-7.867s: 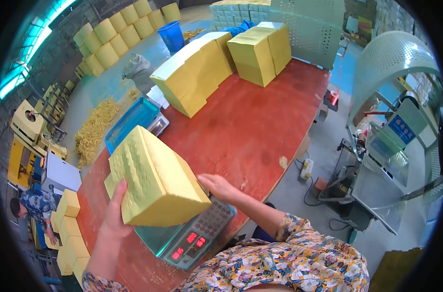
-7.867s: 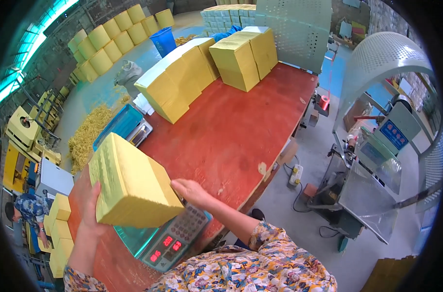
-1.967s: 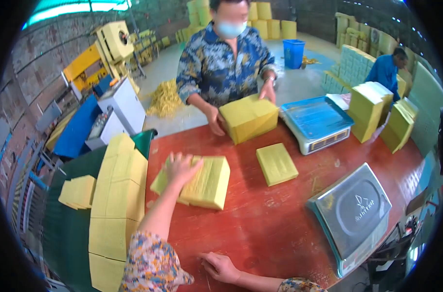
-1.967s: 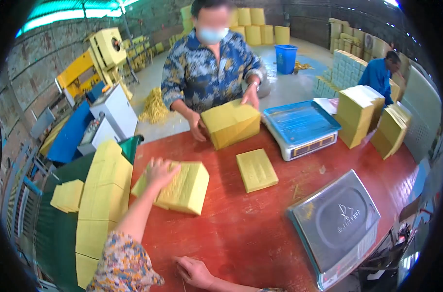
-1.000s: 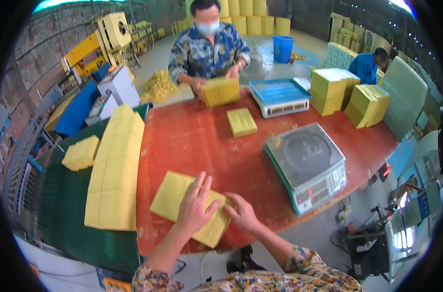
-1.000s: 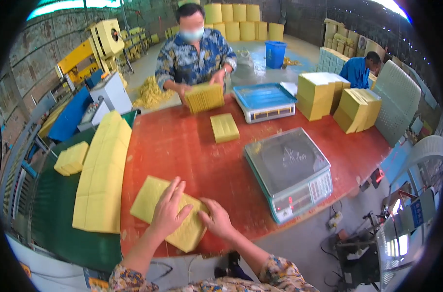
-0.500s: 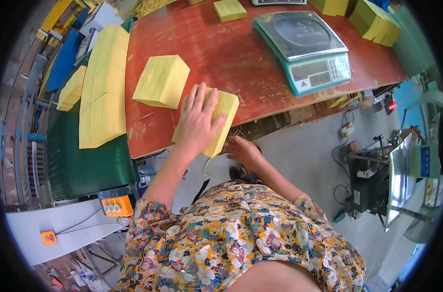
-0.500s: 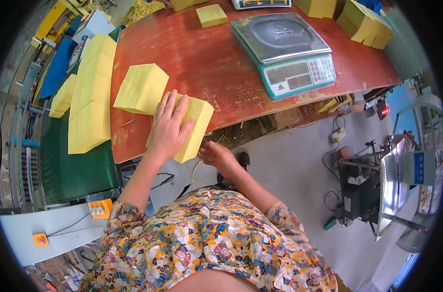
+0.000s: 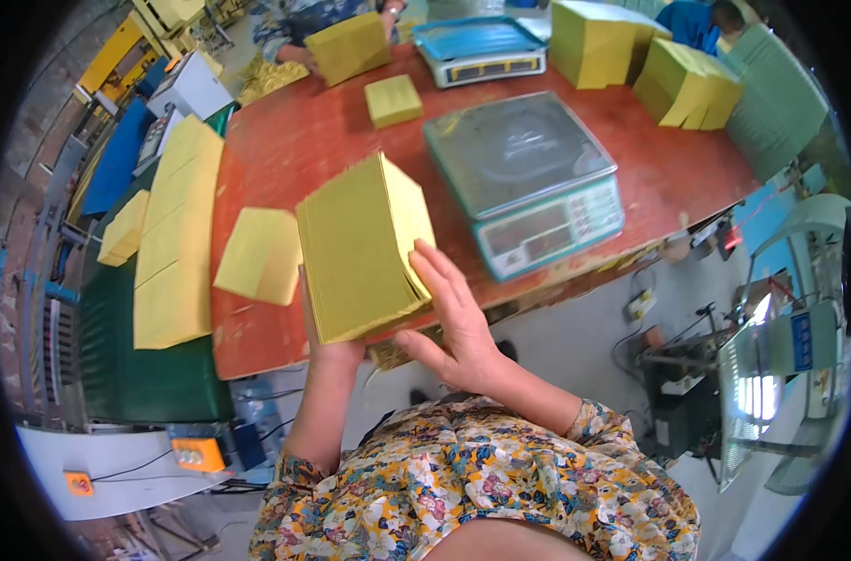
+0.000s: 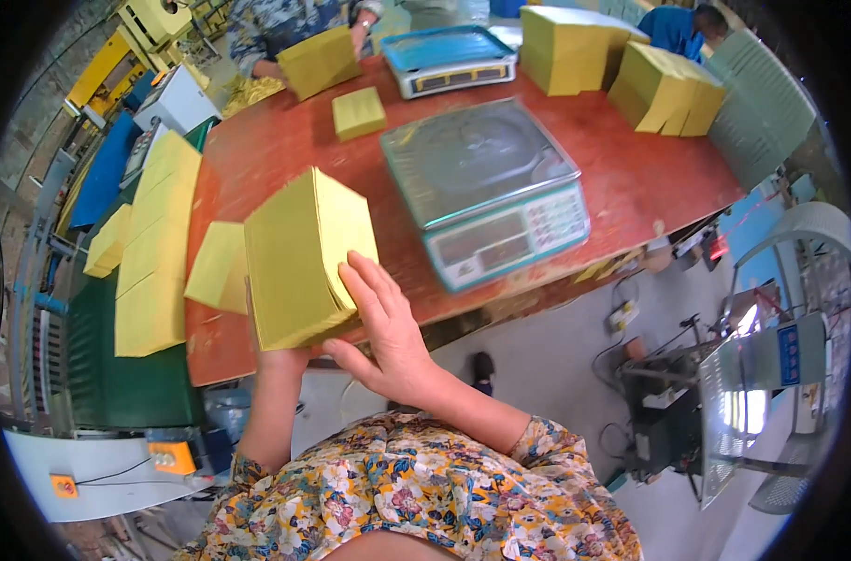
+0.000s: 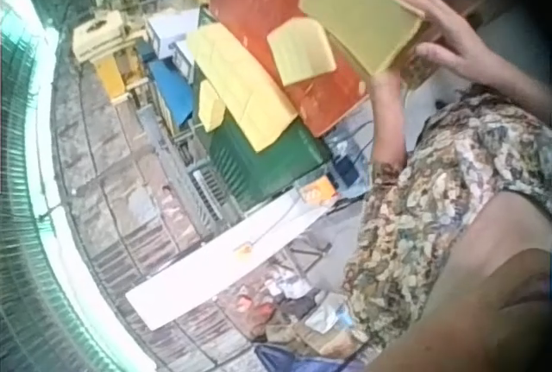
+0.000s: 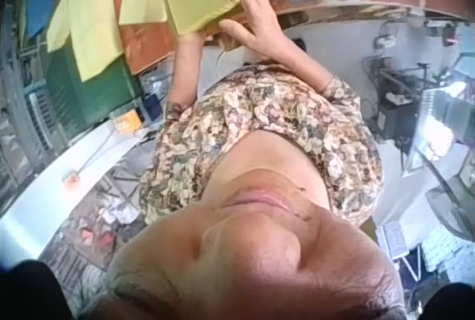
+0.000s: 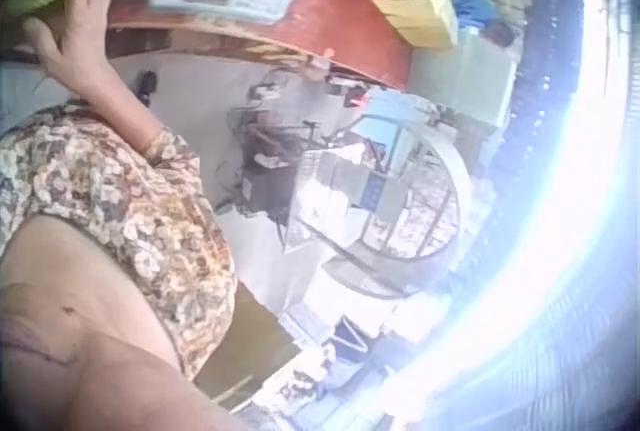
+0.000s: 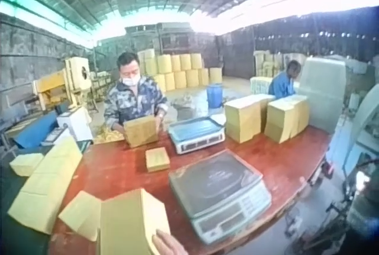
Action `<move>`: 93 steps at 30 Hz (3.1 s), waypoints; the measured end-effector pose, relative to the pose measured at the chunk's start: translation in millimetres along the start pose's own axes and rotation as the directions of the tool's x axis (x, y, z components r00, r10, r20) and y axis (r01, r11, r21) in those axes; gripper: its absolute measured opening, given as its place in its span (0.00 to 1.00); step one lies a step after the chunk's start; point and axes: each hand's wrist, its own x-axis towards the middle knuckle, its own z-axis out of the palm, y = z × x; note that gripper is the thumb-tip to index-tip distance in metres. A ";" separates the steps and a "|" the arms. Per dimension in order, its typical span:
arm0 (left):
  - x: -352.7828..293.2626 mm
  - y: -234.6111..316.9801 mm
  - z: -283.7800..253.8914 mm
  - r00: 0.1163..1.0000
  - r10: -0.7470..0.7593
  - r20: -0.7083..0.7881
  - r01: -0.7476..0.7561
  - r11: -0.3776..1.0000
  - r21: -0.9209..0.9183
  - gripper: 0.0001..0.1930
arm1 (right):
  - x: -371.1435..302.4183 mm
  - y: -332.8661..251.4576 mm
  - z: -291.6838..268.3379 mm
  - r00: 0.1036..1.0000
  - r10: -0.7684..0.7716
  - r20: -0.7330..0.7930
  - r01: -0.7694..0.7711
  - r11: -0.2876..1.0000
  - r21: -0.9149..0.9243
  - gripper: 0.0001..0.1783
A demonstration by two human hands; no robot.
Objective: The recorder weighs stacks of yellow patterned paper on a digital scale and organizes them on a table and conveyor belt.
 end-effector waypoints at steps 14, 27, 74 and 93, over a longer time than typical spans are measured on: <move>111.7 -154.3 225.4 0.789 0.286 0.544 -0.313 0.949 -0.044 0.27 | 159.2 114.3 -206.1 0.988 -0.141 0.057 0.146 0.784 -0.603 0.39; 58.0 -29.1 49.2 0.908 0.413 -0.070 -0.288 0.738 0.610 0.24 | 140.7 119.7 -191.0 0.973 -0.122 0.194 0.219 0.740 -0.636 0.35; -75.3 -24.4 -139.7 0.982 -0.131 0.136 0.099 0.969 0.225 0.32 | -52.4 56.9 47.3 0.839 0.500 0.216 -0.536 0.828 0.166 0.33; 38.0 47.8 190.5 0.867 0.048 0.495 -0.208 0.940 0.272 0.22 | 141.7 55.3 -219.2 0.910 0.358 0.209 -0.415 0.772 0.482 0.26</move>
